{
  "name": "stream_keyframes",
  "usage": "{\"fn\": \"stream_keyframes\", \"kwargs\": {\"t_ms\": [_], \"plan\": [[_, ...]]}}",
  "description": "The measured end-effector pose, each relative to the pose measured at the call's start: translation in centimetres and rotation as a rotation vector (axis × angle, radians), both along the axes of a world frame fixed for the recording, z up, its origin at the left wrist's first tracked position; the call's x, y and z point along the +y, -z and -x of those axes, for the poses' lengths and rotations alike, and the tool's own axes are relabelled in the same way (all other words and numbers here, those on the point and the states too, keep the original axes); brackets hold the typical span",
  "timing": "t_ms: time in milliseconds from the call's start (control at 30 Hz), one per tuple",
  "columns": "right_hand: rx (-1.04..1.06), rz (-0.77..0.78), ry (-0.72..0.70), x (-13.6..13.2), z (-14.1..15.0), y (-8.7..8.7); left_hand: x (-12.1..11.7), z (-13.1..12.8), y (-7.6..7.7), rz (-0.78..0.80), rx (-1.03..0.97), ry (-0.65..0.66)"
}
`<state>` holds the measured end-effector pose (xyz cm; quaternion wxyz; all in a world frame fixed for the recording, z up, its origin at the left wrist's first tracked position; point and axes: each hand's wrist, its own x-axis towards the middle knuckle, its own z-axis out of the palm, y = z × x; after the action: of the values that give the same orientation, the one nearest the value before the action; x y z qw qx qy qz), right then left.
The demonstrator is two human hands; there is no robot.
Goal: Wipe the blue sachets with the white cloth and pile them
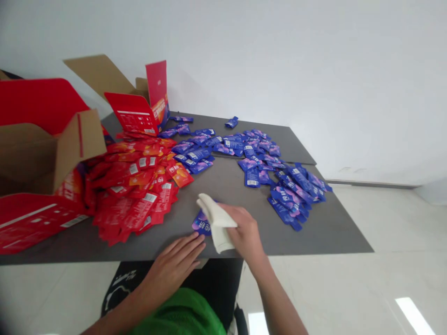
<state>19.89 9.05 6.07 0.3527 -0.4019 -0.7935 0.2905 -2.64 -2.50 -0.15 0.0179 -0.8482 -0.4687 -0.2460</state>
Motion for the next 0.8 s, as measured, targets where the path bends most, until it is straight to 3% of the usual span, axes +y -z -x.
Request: {"fn": "stream_keyframes", "kwargs": {"t_ms": [67, 133, 200, 267, 400, 567, 633, 800], "plan": [[-0.209, -0.059, -0.228, 0.1, 2.1, 0.2, -0.1, 0.1, 0.7, 0.026, -0.01, -0.011], [-0.368, -0.052, -0.333, 0.8, 3.5, 0.9, -0.2, 0.1, 1.0, 0.048, -0.036, -0.019], [-0.46, -0.033, -0.306, 2.4, 3.9, 1.5, -0.2, 0.3, 1.0, 0.039, -0.047, -0.011], [-0.518, -0.032, -0.19, 4.4, 3.6, 1.5, 0.0, 0.4, 0.9, 0.014, -0.044, 0.002], [-0.52, -0.101, -0.058, 5.8, 2.6, 0.3, 0.1, 0.4, 1.4, -0.02, -0.081, -0.002], [-0.461, -0.083, -0.343, 1.9, 3.5, 0.5, -0.2, 0.1, 2.2, 0.017, -0.176, -0.037], [-0.487, -0.048, -0.382, 2.2, 3.7, 1.1, -0.2, 0.1, 2.1, 0.028, -0.19, -0.041], [-0.564, -0.095, -0.123, 6.7, 2.7, 1.0, 0.2, 0.3, 1.7, 0.015, -0.148, 0.001]]}}
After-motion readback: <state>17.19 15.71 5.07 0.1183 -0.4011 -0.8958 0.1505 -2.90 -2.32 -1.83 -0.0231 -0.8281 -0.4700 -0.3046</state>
